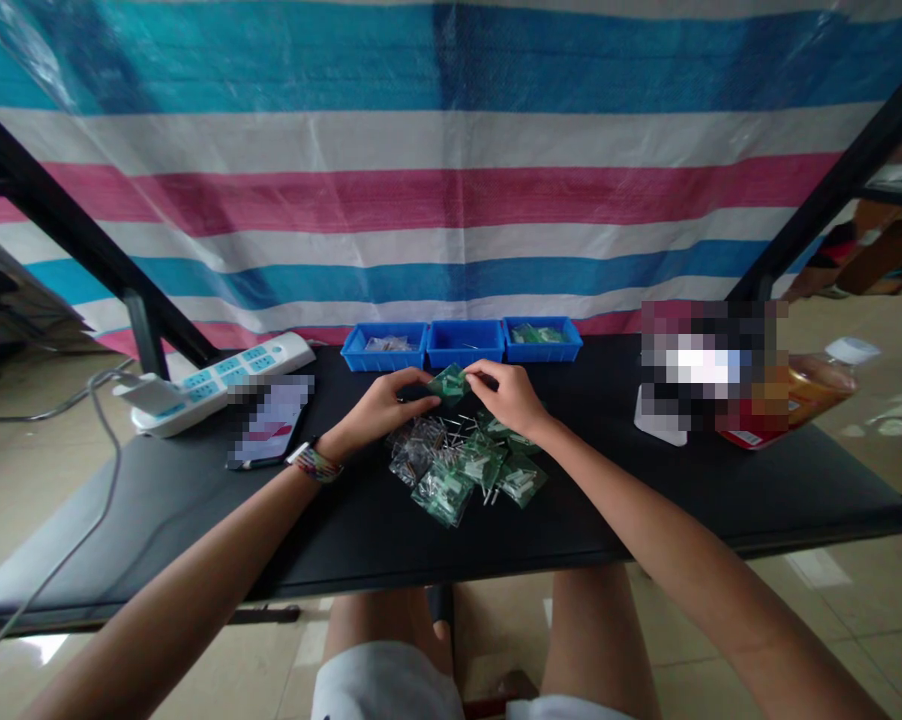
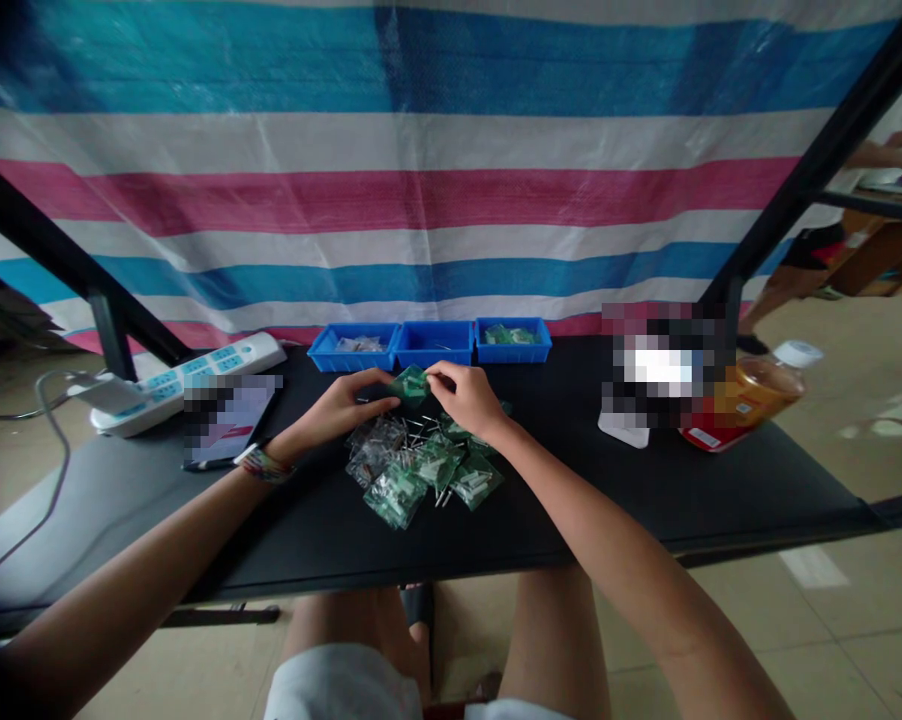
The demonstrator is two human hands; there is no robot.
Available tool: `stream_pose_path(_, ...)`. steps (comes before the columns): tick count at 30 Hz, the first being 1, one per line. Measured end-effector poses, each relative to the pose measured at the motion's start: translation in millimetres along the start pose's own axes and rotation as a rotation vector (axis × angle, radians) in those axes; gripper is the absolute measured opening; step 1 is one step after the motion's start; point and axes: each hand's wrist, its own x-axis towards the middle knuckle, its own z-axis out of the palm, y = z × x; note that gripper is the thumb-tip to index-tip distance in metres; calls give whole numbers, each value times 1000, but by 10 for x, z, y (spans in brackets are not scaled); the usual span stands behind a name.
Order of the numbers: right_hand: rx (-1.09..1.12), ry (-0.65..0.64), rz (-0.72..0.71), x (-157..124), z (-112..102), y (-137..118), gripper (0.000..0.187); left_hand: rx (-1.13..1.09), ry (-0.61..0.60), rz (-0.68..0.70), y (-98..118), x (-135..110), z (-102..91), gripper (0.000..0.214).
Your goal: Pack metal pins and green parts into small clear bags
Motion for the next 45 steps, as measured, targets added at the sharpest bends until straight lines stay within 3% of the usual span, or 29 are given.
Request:
stream_pose_path(10, 474, -103, 285, -13, 128, -166, 32, -94, 57, 14, 51, -20, 62, 32)
stream_pose_path(14, 652, -82, 367, 21, 115, -184, 41, 85, 179, 190, 98, -58, 74, 38)
stream_pose_path(18, 762, -95, 421, 22, 107, -204, 46, 375, 157, 407, 167, -83, 26, 41)
stream_pose_path(23, 806, -182, 425, -22, 99, -255, 50, 381, 170, 541, 187, -91, 2, 24)
stream_pose_path(26, 732, -169, 339, -49, 82, -295, 51, 285, 262, 479, 186, -95, 28, 9)
stream_pose_path(29, 561, -91, 206, -70, 109, -314, 43, 161, 317, 353, 191, -100, 48, 28)
stream_pose_path(32, 561, -30, 223, -83, 175, -309, 32, 57, 248, 236, 201, -103, 57, 37)
stream_pose_path(36, 713, -45, 313, -90, 219, -317, 34, -41, 157, 109, 211, -102, 80, 39)
stream_pose_path(42, 809, -141, 341, -70, 206, -343, 38, -22, 57, 96, 237, -107, 80, 45)
stream_pose_path(45, 689, 10, 304, 15, 99, -233, 36, -34, 58, 89, 224, -98, 42, 44)
